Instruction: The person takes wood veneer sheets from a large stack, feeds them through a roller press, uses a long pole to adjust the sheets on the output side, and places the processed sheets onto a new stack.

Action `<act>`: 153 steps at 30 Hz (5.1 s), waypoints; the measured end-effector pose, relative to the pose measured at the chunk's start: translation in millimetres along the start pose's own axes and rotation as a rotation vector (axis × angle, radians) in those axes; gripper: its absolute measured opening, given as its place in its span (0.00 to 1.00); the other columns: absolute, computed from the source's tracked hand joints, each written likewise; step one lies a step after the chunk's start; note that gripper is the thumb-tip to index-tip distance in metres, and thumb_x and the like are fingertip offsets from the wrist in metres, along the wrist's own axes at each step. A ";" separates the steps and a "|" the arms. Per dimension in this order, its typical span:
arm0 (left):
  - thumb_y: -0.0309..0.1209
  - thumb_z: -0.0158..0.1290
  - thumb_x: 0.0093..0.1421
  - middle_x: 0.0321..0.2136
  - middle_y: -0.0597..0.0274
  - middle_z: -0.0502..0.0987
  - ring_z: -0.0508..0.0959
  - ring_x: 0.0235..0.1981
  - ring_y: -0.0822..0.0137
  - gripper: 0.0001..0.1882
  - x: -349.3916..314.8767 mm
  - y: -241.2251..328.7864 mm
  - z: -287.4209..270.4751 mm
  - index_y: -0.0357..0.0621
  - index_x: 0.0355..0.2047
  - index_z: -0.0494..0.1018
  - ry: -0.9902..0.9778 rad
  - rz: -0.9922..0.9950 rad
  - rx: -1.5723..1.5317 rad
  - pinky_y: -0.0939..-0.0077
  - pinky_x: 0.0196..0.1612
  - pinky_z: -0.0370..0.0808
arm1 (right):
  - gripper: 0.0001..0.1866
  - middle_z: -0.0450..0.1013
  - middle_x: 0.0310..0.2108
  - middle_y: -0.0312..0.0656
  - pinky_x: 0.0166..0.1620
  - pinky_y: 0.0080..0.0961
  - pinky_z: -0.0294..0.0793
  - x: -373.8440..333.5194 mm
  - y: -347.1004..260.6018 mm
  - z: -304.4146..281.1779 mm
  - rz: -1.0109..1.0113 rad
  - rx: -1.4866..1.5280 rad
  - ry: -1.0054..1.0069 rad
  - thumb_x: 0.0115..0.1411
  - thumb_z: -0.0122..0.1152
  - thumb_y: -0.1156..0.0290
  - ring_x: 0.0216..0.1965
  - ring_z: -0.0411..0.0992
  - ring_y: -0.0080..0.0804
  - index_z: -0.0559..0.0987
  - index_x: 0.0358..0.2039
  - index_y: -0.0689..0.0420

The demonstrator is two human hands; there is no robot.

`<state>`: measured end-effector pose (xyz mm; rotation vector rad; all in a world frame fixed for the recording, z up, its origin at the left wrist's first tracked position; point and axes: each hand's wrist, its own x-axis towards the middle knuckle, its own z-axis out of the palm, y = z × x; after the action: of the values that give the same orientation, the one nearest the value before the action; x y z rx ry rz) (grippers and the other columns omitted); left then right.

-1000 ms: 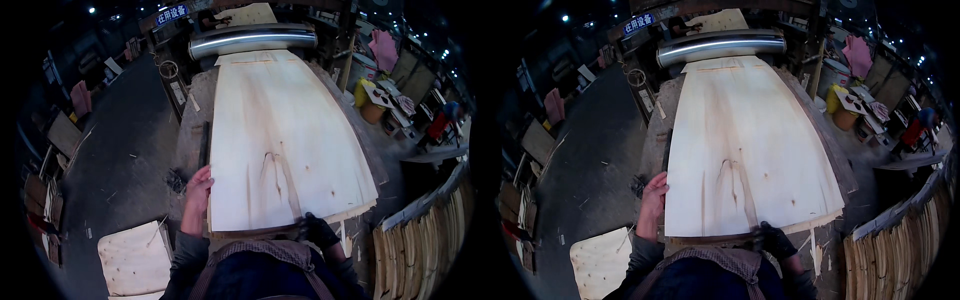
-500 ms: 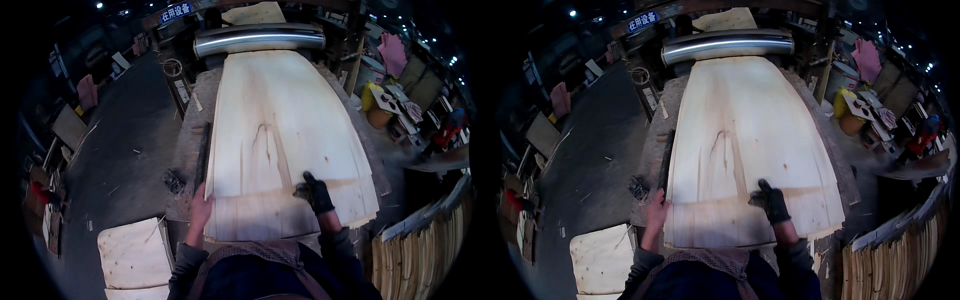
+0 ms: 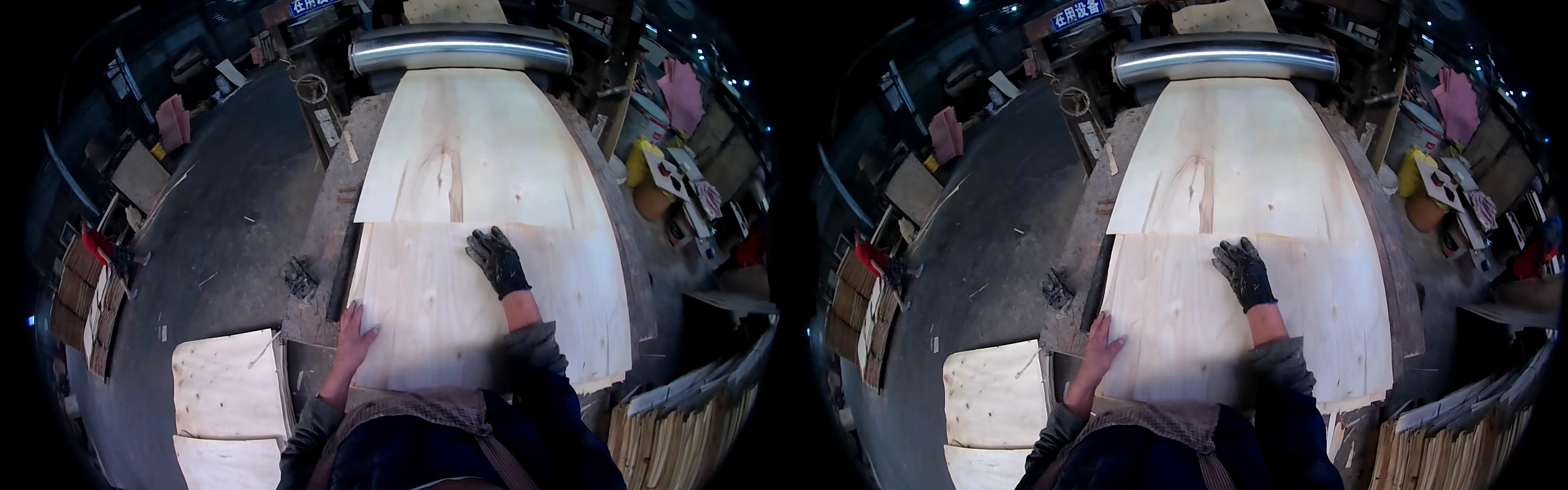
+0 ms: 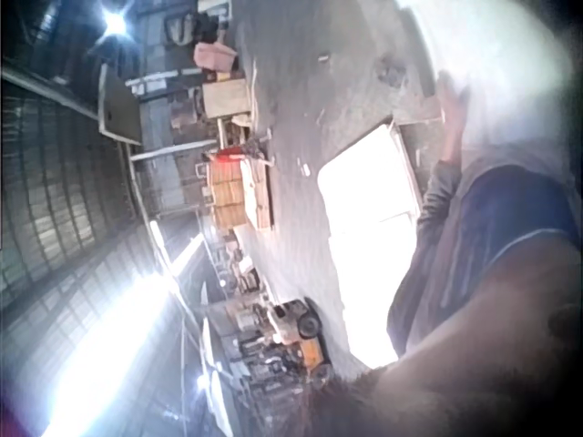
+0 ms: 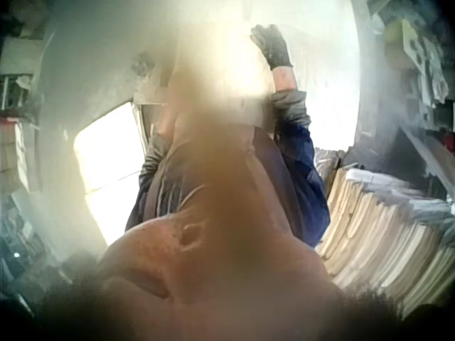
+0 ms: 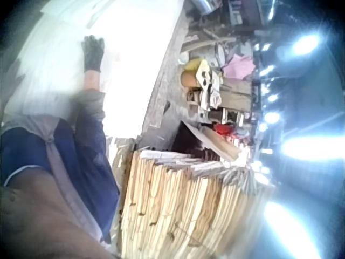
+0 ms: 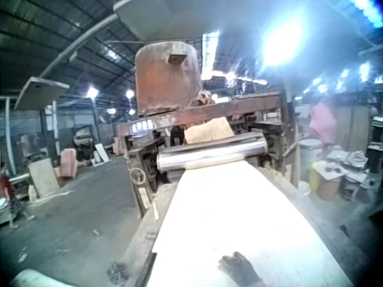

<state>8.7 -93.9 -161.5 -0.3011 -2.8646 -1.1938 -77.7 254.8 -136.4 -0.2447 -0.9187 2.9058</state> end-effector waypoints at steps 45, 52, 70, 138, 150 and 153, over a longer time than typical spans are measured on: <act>0.34 0.53 0.51 0.55 0.40 0.56 0.57 0.57 0.48 0.34 -1.1 27.6 -0.8 0.29 0.54 0.54 0.037 0.105 0.283 0.61 0.58 0.53 | 0.11 0.71 0.25 0.50 0.36 0.45 0.76 -17.6 -56.9 10.1 0.072 -0.265 0.244 0.58 0.50 0.65 0.27 0.73 0.46 0.71 0.38 0.57; 0.33 0.54 0.50 0.56 0.40 0.53 0.53 0.58 0.47 0.34 3.5 26.1 2.1 0.27 0.53 0.55 0.059 0.099 0.310 0.62 0.59 0.52 | 0.15 0.63 0.50 0.54 0.52 0.52 0.63 64.2 -34.1 -19.3 0.037 0.003 -0.121 0.61 0.44 0.67 0.51 0.63 0.53 0.65 0.46 0.60; 0.12 0.42 0.49 0.42 0.51 0.74 0.74 0.42 0.68 0.24 29.1 29.2 -64.1 0.33 0.50 0.64 -0.107 -0.139 -0.824 0.81 0.45 0.68 | 0.14 0.72 0.32 0.48 0.36 0.28 0.73 -289.4 45.8 -11.6 0.400 -0.183 0.314 0.60 0.46 0.67 0.34 0.73 0.38 0.70 0.41 0.64; 0.31 0.52 0.51 0.54 0.37 0.56 0.58 0.56 0.47 0.33 -12.5 20.4 -0.9 0.32 0.55 0.54 0.011 -0.022 0.108 0.66 0.57 0.57 | 0.20 0.72 0.30 0.48 0.41 0.47 0.74 -23.8 -36.0 -4.2 0.419 -0.003 0.241 0.54 0.56 0.56 0.31 0.73 0.46 0.70 0.37 0.61; 0.24 0.54 0.47 0.57 0.48 0.55 0.58 0.58 0.58 0.29 -7.7 14.0 -16.4 0.34 0.51 0.61 -0.025 -0.167 -0.277 0.70 0.58 0.57 | 0.19 0.64 0.47 0.57 0.53 0.45 0.64 -78.4 15.5 11.6 0.390 -0.094 -0.207 0.62 0.40 0.69 0.50 0.64 0.51 0.62 0.51 0.65; 0.21 0.53 0.46 0.56 0.49 0.57 0.60 0.56 0.59 0.28 1.0 -5.4 -5.4 0.33 0.50 0.62 0.021 -0.207 -0.451 0.71 0.56 0.59 | 0.22 0.64 0.48 0.56 0.51 0.48 0.65 -149.1 23.5 -2.2 0.527 0.103 -0.296 0.63 0.38 0.63 0.49 0.65 0.51 0.59 0.54 0.61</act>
<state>6.5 -101.3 -161.4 0.0058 -2.6266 -1.8640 68.6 217.8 -132.8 -0.0515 -0.8387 3.5399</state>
